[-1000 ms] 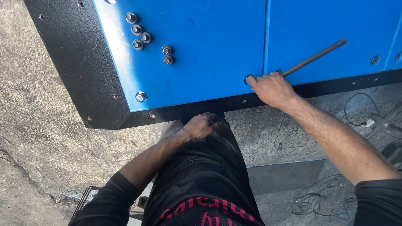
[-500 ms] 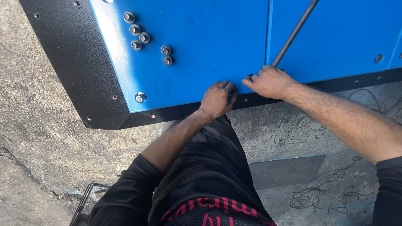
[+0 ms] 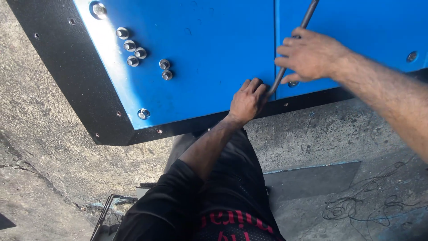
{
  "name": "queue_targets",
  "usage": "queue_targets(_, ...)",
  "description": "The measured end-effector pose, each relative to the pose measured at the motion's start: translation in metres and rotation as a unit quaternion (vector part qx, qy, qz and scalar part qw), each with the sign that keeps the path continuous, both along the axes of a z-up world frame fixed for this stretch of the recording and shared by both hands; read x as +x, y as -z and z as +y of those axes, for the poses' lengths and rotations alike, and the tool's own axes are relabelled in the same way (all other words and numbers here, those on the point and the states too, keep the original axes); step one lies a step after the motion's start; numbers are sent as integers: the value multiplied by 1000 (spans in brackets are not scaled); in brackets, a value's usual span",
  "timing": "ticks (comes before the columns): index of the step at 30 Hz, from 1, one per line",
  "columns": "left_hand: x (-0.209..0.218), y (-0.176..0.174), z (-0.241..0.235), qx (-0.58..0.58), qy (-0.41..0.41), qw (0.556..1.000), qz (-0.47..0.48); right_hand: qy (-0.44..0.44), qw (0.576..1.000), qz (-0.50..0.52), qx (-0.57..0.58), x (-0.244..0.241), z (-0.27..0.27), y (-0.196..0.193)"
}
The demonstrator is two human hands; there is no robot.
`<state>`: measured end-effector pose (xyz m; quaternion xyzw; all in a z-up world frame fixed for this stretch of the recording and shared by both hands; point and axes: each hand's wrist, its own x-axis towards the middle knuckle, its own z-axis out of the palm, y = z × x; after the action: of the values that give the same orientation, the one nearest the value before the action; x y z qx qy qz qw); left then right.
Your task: The person is seen assembling or maintaining blue industrial panels, installing bolts and using tools like a socket wrench and a tap-handle.
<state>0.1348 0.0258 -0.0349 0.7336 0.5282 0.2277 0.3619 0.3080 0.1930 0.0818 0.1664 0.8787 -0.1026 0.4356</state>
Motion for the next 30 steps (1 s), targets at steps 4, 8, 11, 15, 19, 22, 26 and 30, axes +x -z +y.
queue_targets(4,-4,3,4,18,24,999,17,-5,985,75,154,41,32,7)
queue_targets(8,-3,-4,-1,12,38,999,24,-19,980,70,188,80,19,30)
queue_targets(11,-7,-2,1,48,35,998,24,20,977,45,210,94,-4,31)
queue_targets(15,-11,4,3,43,47,998,28,109,971,60,204,116,-37,48)
queue_targets(19,-15,1,17,19,102,994,21,433,896,22,101,137,-170,73)
queue_targets(22,-28,-5,28,20,153,988,14,611,770,129,133,100,-266,94)
queue_targets(26,-26,-12,47,49,220,974,-10,658,668,242,250,59,-316,78)
queue_targets(30,-29,12,45,77,246,966,-8,706,640,227,200,29,-330,62)
